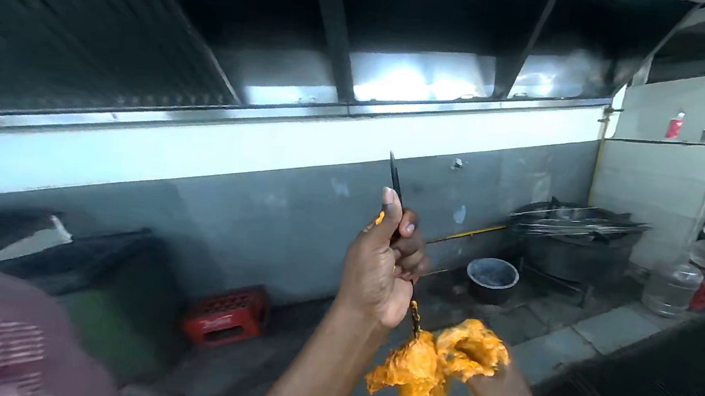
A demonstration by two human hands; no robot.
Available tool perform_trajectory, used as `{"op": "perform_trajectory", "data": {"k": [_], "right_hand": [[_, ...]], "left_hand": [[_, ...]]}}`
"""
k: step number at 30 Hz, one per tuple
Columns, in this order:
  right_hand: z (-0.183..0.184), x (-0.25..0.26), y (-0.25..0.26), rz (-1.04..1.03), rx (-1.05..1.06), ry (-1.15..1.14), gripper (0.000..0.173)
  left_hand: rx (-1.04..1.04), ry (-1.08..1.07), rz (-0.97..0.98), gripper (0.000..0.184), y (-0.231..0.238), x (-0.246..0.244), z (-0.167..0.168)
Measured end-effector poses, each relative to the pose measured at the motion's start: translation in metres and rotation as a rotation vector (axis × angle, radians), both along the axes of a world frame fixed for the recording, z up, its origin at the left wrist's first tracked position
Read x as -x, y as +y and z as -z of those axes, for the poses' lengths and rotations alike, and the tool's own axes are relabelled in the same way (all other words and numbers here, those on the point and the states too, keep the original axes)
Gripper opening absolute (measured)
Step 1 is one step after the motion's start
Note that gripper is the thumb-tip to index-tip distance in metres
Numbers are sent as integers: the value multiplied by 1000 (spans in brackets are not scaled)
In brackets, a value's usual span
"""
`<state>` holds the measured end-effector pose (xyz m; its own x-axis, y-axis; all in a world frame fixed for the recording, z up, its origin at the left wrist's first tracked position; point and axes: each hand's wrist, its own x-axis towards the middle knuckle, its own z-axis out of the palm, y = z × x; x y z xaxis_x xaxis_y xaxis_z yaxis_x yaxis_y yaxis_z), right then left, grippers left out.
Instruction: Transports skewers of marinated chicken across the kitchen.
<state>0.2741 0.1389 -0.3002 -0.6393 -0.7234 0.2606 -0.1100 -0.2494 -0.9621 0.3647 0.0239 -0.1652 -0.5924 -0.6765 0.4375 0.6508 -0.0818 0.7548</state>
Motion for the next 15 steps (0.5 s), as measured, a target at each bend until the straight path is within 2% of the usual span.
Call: {"op": "perform_trajectory", "data": {"k": [6,8,11,15], "right_hand": [[8,-33,-40,-94,-115,-84,41],[13,-46,-53,-53,-47,-141,39],[34,-57,-74,-151,31,-44,45],[30,-70,-104,-263,86,44,49]], "left_hand": [[42,23,5,53,-32,-47,10],[48,8,-49,53,-43,-58,9],[43,15,-104,54,-59,-73,12],[92,-1,-127,53,-83,-94,22]]}}
